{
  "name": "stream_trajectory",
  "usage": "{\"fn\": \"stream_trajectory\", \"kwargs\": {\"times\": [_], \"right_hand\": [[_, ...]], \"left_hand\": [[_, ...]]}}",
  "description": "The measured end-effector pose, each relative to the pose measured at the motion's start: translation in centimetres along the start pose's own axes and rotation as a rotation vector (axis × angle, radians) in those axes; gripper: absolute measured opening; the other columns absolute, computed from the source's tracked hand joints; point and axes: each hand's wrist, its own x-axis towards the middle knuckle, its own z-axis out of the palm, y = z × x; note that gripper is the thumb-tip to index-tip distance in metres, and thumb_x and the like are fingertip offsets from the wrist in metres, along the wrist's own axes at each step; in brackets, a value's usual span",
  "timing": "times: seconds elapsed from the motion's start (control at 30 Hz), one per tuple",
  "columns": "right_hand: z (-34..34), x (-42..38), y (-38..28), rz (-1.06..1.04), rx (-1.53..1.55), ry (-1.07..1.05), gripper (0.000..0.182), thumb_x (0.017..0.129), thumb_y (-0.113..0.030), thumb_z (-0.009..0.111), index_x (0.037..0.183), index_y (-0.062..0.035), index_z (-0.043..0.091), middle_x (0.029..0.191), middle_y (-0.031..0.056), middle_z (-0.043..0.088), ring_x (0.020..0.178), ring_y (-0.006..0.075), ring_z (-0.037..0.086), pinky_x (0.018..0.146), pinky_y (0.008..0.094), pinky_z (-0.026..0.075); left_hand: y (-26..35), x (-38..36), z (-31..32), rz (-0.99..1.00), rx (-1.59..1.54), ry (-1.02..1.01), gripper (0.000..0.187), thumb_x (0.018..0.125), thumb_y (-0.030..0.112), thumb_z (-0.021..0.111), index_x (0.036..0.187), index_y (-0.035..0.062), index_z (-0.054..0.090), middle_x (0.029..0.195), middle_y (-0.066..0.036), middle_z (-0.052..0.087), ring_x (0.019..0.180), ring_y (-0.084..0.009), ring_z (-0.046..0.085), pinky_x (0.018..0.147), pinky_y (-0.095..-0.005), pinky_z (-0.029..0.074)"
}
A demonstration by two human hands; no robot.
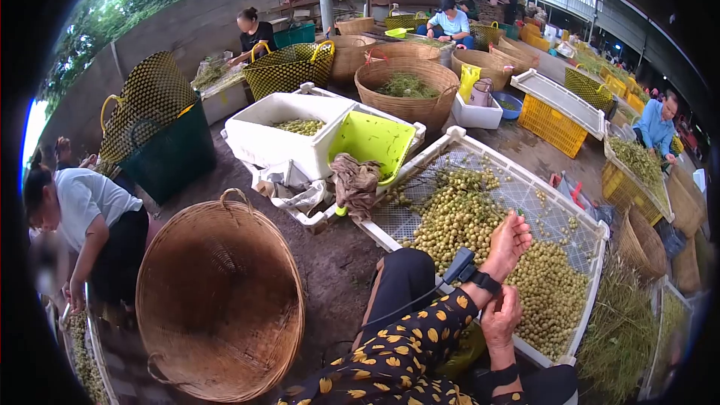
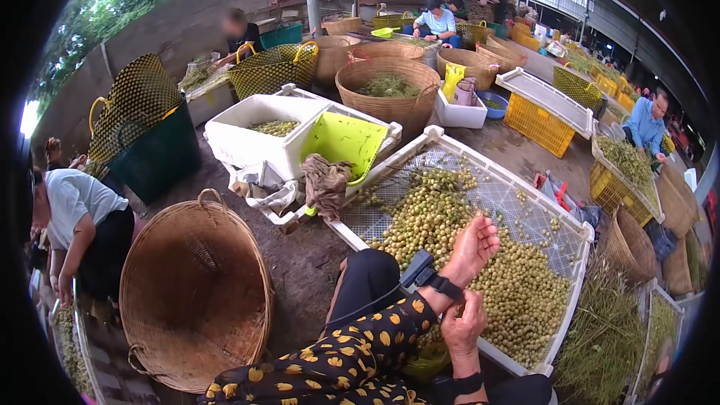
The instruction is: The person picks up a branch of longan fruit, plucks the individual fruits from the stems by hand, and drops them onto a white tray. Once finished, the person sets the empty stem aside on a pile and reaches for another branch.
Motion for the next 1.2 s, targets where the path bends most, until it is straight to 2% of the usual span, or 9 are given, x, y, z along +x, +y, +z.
{"fn": "stream_trajectory", "kwargs": {"times": [0.13,0.2,0.27,0.3,0.4,0.6,0.87,1.0,1.2], "right_hand": [[0.0,-0.3,-0.1,0.199,0.063,-0.053,0.006,0.079,-0.005,0.051,0.083,-0.0016,0.050,0.074,0.0157,0.052,0.068,0.0353,0.054,0.060,0.0428,0.043],[0.2,-0.6,0.1,0.168,0.011,-0.048,0.005,0.078,-0.004,0.050,0.083,-0.0019,0.050,0.074,0.0163,0.052,0.069,0.0365,0.054,0.061,0.0432,0.043],[0.5,-1.0,0.5,0.149,-0.006,-0.042,0.005,0.077,-0.004,0.051,0.082,-0.0020,0.049,0.074,0.0164,0.052,0.068,0.0374,0.053,0.060,0.0436,0.043],[0.5,-1.0,0.4,0.142,-0.033,-0.050,0.005,0.076,-0.003,0.051,0.081,-0.0020,0.048,0.073,0.0163,0.051,0.068,0.0374,0.053,0.059,0.0436,0.042],[0.9,-1.5,0.6,0.164,-0.033,-0.055,0.005,0.075,0.001,0.051,0.079,-0.0016,0.047,0.071,0.0159,0.049,0.065,0.0368,0.052,0.057,0.0428,0.041],[0.8,-1.1,0.3,0.137,0.049,0.002,0.007,0.074,0.001,0.053,0.077,-0.0024,0.048,0.067,0.0132,0.048,0.058,0.0324,0.051,0.053,0.0404,0.040],[-0.2,-0.6,-0.5,0.030,-0.036,-0.051,0.009,0.070,0.000,0.054,0.077,-0.0042,0.050,0.065,0.0107,0.050,0.055,0.0301,0.053,0.049,0.0394,0.043],[-1.0,0.1,-1.8,-0.024,-0.087,-0.104,0.010,0.068,-0.001,0.056,0.075,-0.0050,0.051,0.066,0.0105,0.052,0.055,0.0299,0.054,0.049,0.0386,0.044],[-2.3,0.7,-3.2,-0.099,-0.161,-0.188,0.011,0.064,-0.003,0.058,0.072,-0.0054,0.051,0.064,0.0091,0.052,0.054,0.0279,0.055,0.048,0.0367,0.045]], "left_hand": [[-0.6,-0.2,0.1,0.102,0.220,0.059,0.032,0.091,0.042,0.052,0.085,0.0109,0.056,0.071,0.000,0.060,0.054,-0.0132,0.057,0.050,-0.0255,0.048],[-0.9,-0.2,0.5,0.216,0.371,0.162,0.032,0.091,0.038,0.053,0.084,0.0077,0.056,0.070,-0.003,0.057,0.050,-0.0117,0.052,0.045,-0.0245,0.044],[-1.3,0.3,-0.1,0.357,0.507,0.099,0.030,0.093,0.033,0.052,0.083,0.0050,0.054,0.068,-0.003,0.055,0.049,-0.0101,0.050,0.044,-0.0251,0.042],[-2.0,1.3,-1.3,0.491,0.580,0.008,0.028,0.093,0.031,0.053,0.082,0.0045,0.054,0.068,-0.002,0.055,0.050,-0.0094,0.050,0.044,-0.0249,0.042],[-1.2,0.1,-1.0,1.079,1.304,0.020,0.015,0.086,0.020,0.060,0.084,0.0060,0.054,0.073,-0.008,0.058,0.055,-0.0247,0.057,0.051,-0.0341,0.046],[-0.1,-1.9,0.1,0.981,1.723,-0.088,0.010,0.084,0.017,0.057,0.088,0.0091,0.051,0.083,-0.010,0.055,0.071,-0.0333,0.058,0.058,-0.0447,0.047],[-0.8,-1.7,-1.9,0.934,1.935,-0.256,0.010,0.085,0.015,0.053,0.085,0.0064,0.049,0.086,-0.013,0.054,0.068,-0.0340,0.059,0.056,-0.0446,0.048],[-1.3,-2.3,-3.3,0.752,2.031,-0.385,0.011,0.083,0.013,0.053,0.085,0.0029,0.049,0.084,-0.014,0.053,0.069,-0.0342,0.060,0.056,-0.0446,0.049],[-3.0,-3.3,-4.5,0.752,2.234,-0.730,0.013,0.076,0.006,0.054,0.088,0.0032,0.052,0.089,-0.012,0.054,0.065,-0.0290,0.062,0.054,-0.0391,0.052]]}}
